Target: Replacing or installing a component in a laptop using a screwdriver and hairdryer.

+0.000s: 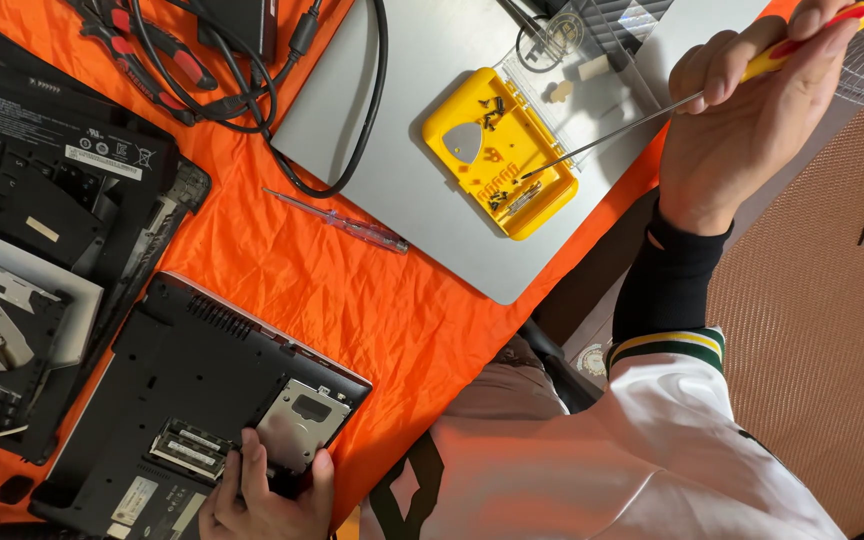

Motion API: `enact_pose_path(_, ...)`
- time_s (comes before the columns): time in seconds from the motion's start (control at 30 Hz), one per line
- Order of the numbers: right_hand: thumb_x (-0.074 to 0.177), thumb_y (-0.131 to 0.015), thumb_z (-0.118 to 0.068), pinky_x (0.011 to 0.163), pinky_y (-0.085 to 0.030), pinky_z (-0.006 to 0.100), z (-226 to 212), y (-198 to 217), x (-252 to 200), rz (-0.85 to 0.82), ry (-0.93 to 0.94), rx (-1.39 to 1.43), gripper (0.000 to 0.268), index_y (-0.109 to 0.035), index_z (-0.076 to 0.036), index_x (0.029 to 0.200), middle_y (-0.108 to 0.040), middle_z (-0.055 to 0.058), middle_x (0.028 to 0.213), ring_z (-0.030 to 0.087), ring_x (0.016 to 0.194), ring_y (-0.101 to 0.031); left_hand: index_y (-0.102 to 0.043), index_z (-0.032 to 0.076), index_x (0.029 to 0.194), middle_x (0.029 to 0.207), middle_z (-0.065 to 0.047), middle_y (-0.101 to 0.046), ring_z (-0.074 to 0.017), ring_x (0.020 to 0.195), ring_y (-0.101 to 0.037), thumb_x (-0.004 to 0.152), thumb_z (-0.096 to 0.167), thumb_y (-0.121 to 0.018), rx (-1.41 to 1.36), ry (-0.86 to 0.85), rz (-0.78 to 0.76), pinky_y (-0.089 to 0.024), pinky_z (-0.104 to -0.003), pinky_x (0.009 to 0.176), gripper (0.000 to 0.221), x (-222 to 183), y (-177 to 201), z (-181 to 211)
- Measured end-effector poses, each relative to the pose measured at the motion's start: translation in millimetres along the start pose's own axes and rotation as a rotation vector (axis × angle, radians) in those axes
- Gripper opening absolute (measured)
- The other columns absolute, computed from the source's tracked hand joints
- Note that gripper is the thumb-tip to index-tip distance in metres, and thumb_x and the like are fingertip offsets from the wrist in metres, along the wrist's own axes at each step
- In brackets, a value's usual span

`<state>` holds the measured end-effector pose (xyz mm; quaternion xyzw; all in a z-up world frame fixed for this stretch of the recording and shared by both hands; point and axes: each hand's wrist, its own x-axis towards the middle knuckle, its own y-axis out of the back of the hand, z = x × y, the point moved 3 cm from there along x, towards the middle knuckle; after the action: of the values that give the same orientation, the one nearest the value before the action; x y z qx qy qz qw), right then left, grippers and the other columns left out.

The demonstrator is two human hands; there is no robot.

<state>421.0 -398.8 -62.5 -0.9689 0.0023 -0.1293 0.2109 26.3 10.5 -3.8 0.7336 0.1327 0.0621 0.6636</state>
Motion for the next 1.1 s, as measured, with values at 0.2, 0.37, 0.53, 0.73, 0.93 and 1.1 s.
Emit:
enact_pose_path(0.2, 0.126, -0.043, -0.034, 0.060, -0.033, 0.029, 4.0, 8.6, -2.4, 0.051, 0.005, 0.017, 0.028, -0.046, -0.006, 0.123, -0.043, 0.005, 0.088, 0.016, 0.059, -0.039, -0.051, 0.003, 0.130, 0.128, -0.013, -0.070, -0.0295, 0.120, -0.063, 0.097, 0.059, -0.057, 0.030, -0.018, -0.012, -0.045, -0.045, 0.104, 0.065, -2.1, -2.2, -0.1)
enact_pose_path(0.37, 0.127, -0.043, -0.035, 0.059, -0.033, 0.029, 5.8, 8.1, -2.7, 0.047, -0.011, 0.029, 0.030, -0.046, -0.006, 0.120, -0.043, 0.005, 0.085, 0.015, 0.058, -0.039, -0.052, 0.004, 0.130, 0.128, -0.013, -0.071, -0.0290, 0.120, -0.063, 0.097, 0.059, -0.057, 0.029, -0.008, 0.014, -0.045, -0.045, 0.105, 0.065, -1.6, -2.0, 1.1)
enact_pose_path(0.53, 0.128, -0.042, -0.035, 0.058, -0.033, 0.030, 5.2, 2.7, -1.7, 0.040, -0.021, 0.041, 0.032, -0.046, -0.005, 0.118, -0.042, 0.005, 0.083, 0.015, 0.058, -0.039, -0.053, 0.004, 0.133, 0.130, -0.012, -0.071, -0.0291, 0.119, -0.062, 0.097, 0.058, -0.058, 0.005, 0.003, 0.059, -0.043, -0.047, 0.104, 0.065, -2.7, -3.5, 1.2)
enact_pose_path(0.73, 0.127, -0.041, -0.036, 0.059, -0.034, 0.029, 4.5, -0.1, -2.2, -0.017, -0.027, 0.013, 0.029, -0.047, -0.007, 0.125, -0.042, 0.006, 0.078, 0.016, 0.058, -0.040, -0.052, 0.004, 0.134, 0.135, -0.011, -0.071, -0.0293, 0.122, -0.058, 0.099, 0.058, -0.058, -0.041, 0.023, 0.061, -0.040, -0.048, 0.105, 0.065, -4.0, -9.6, 0.8)
enact_pose_path(0.93, 0.129, -0.043, -0.035, 0.060, -0.034, 0.029, 1.4, -1.1, -2.6, 0.009, -0.027, 0.066, 0.032, -0.046, -0.005, 0.119, -0.045, 0.004, 0.086, 0.015, 0.061, -0.041, -0.055, 0.003, 0.133, 0.134, -0.010, -0.072, -0.0269, 0.118, -0.055, 0.103, 0.059, -0.056, -0.062, 0.008, 0.178, -0.037, -0.046, 0.101, 0.064, -2.3, -9.4, 3.3)
enact_pose_path(1.1, 0.121, -0.049, -0.031, 0.059, -0.035, 0.031, 0.4, 0.7, -4.7, 0.059, -0.011, 0.025, 0.028, -0.045, -0.005, 0.129, -0.046, 0.003, 0.101, 0.015, 0.062, -0.039, -0.055, 0.004, 0.131, 0.132, -0.007, -0.074, -0.0247, 0.117, -0.057, 0.103, 0.060, -0.055, -0.057, 0.013, 0.223, -0.037, -0.046, 0.102, 0.063, 0.4, -9.2, 5.7)
